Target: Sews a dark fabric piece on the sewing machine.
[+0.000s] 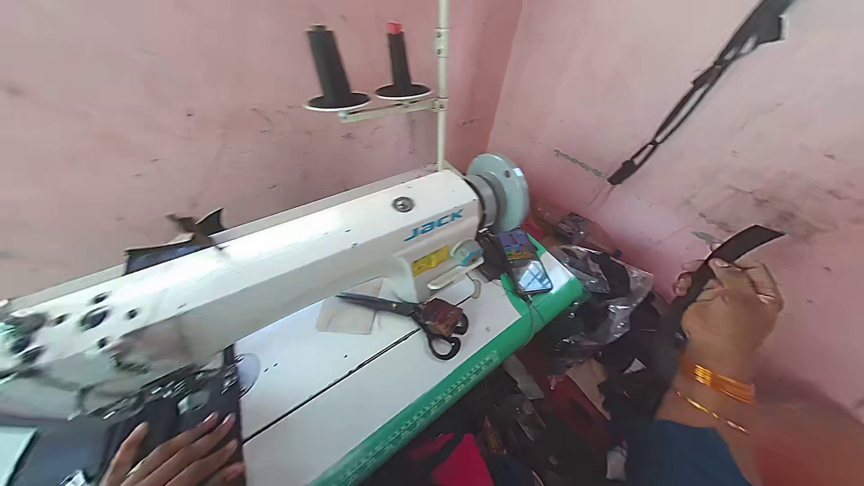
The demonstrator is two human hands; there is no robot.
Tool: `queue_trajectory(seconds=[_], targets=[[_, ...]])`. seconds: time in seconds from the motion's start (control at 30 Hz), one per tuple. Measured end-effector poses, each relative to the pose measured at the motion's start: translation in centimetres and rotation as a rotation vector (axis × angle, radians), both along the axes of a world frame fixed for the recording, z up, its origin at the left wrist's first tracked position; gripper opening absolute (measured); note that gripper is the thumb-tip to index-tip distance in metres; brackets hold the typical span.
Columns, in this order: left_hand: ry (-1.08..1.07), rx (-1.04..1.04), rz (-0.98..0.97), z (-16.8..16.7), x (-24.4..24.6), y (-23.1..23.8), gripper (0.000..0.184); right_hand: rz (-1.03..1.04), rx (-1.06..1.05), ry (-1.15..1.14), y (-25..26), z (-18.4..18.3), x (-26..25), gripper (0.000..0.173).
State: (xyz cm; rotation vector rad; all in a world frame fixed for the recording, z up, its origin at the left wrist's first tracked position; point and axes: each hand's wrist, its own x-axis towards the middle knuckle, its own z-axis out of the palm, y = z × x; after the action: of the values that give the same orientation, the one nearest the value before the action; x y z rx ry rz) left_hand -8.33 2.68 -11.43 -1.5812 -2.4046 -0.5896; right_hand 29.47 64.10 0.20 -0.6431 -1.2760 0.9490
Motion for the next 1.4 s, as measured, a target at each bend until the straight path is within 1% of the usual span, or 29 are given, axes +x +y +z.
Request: queue_trajectory(seconds=[0.07, 0.13, 0.17, 0.23, 0.27, 0.3, 0.33, 0.4, 0.43, 0.47, 0.5, 0.57, 0.63, 0.7, 0.83, 0.9, 0.93, 0.97, 1.03, 1.07, 1.1, 1.13, 1.2, 1.23, 1.27, 1.33, 1.4], targets=[[0.081, 0.103, 0.011, -1.1, -0.2, 0.6, 0.043, 0.384, 0.117, -0.240, -5.9, 2.6, -4.2, 0.012], [0.136, 0.166, 0.038, -1.7, 0.0, 0.6, 0.044, 0.825, 0.115, -0.495, -12.8, 2.9, -9.6, 0.010], [0.139, 0.176, 0.043, -1.6, 0.1, 0.8, 0.043, 1.015, 0.102, -0.619, -16.6, 2.5, -12.8, 0.012], [0.121, 0.184, 0.049, -1.3, 0.4, 1.0, 0.042, 1.298, 0.071, -0.883, -23.9, 1.2, -19.4, 0.017], [0.111, 0.183, 0.048, -1.2, 0.5, 1.2, 0.041, 1.397, 0.040, -1.037, -27.1, 0.7, -22.6, 0.019], [0.104, 0.178, 0.050, -1.0, 0.5, 1.3, 0.041, 1.448, 0.003, -1.178, -29.9, 0.1, -25.9, 0.022], [0.100, 0.171, 0.053, -0.8, 0.6, 1.4, 0.040, 1.444, -0.024, -1.285, -32.2, -0.8, -28.9, 0.026], [0.106, 0.168, 0.058, -0.6, 0.8, 1.5, 0.038, 1.319, 0.002, -1.466, -35.2, -2.3, -34.0, 0.032], [0.105, 0.166, 0.058, -0.5, 0.9, 1.5, 0.038, 1.241, 0.052, -1.520, -36.0, -2.8, -35.8, 0.032], [0.098, 0.163, 0.056, -0.5, 0.9, 1.5, 0.038, 1.174, 0.097, -1.548, -36.6, -2.9, -37.1, 0.029], [0.090, 0.162, 0.056, -0.4, 0.9, 1.5, 0.038, 1.132, 0.133, -1.558, -37.0, -2.7, -37.8, 0.027], [0.077, 0.162, 0.058, -0.4, 0.9, 1.4, 0.038, 1.102, 0.209, -1.528, -37.4, -2.3, -38.3, 0.037], [0.064, 0.161, 0.052, -0.3, 0.9, 1.5, 0.038, 1.070, 0.251, -1.491, -37.3, -2.6, -38.2, 0.041], [0.049, 0.151, 0.045, -0.2, 0.9, 1.5, 0.037, 1.037, 0.283, -1.515, -37.2, -2.8, -38.2, 0.045], [0.055, 0.148, 0.043, -0.2, 1.0, 1.5, 0.037, 1.027, 0.332, -1.577, -37.1, -2.5, -38.0, 0.045], [0.059, 0.138, 0.036, -0.2, 0.8, 1.4, 0.038, 0.959, 0.443, -1.599, -37.6, -2.5, -37.5, 0.047], [0.062, 0.130, 0.031, -0.2, 0.6, 1.4, 0.038, 0.890, 0.529, -1.541, -37.8, -2.9, -36.7, 0.045], [0.058, 0.118, 0.025, -0.1, 0.3, 1.4, 0.038, 0.810, 0.627, -1.405, -37.9, -3.5, -35.7, 0.041], [0.047, 0.097, 0.008, -0.1, -0.4, 1.5, 0.039, 0.650, 0.827, -0.993, -37.0, -5.1, -33.5, 0.028], [0.036, 0.092, 0.006, 0.0, -0.8, 1.7, 0.039, 0.585, 0.864, -0.825, -36.0, -5.2, -32.3, 0.023], [0.027, 0.089, 0.009, 0.1, -1.3, 1.8, 0.038, 0.520, 0.871, -0.718, -34.7, -4.9, -31.0, 0.022], [0.017, 0.087, 0.008, 0.2, -1.8, 1.9, 0.038, 0.434, 0.869, -0.660, -33.3, -4.4, -29.5, 0.023], [0.009, 0.096, 0.002, 0.3, -2.5, 2.1, 0.036, 0.194, 0.847, -0.695, -30.2, -3.6, -26.3, 0.027], [0.008, 0.094, -0.002, 0.3, -2.7, 2.2, 0.036, 0.079, 0.821, -0.785, -28.6, -3.5, -24.9, 0.031], [0.010, 0.091, -0.004, 0.3, -2.9, 2.2, 0.036, 0.007, 0.772, -0.911, -27.0, -3.6, -23.8, 0.035], [0.010, 0.087, -0.009, 0.3, -3.0, 2.2, 0.037, -0.043, 0.671, -1.128, -24.9, -4.1, -22.5, 0.036], [0.012, 0.090, -0.005, 0.3, -3.1, 2.3, 0.038, -0.021, 0.631, -1.215, -24.4, -4.8, -22.2, 0.034]])
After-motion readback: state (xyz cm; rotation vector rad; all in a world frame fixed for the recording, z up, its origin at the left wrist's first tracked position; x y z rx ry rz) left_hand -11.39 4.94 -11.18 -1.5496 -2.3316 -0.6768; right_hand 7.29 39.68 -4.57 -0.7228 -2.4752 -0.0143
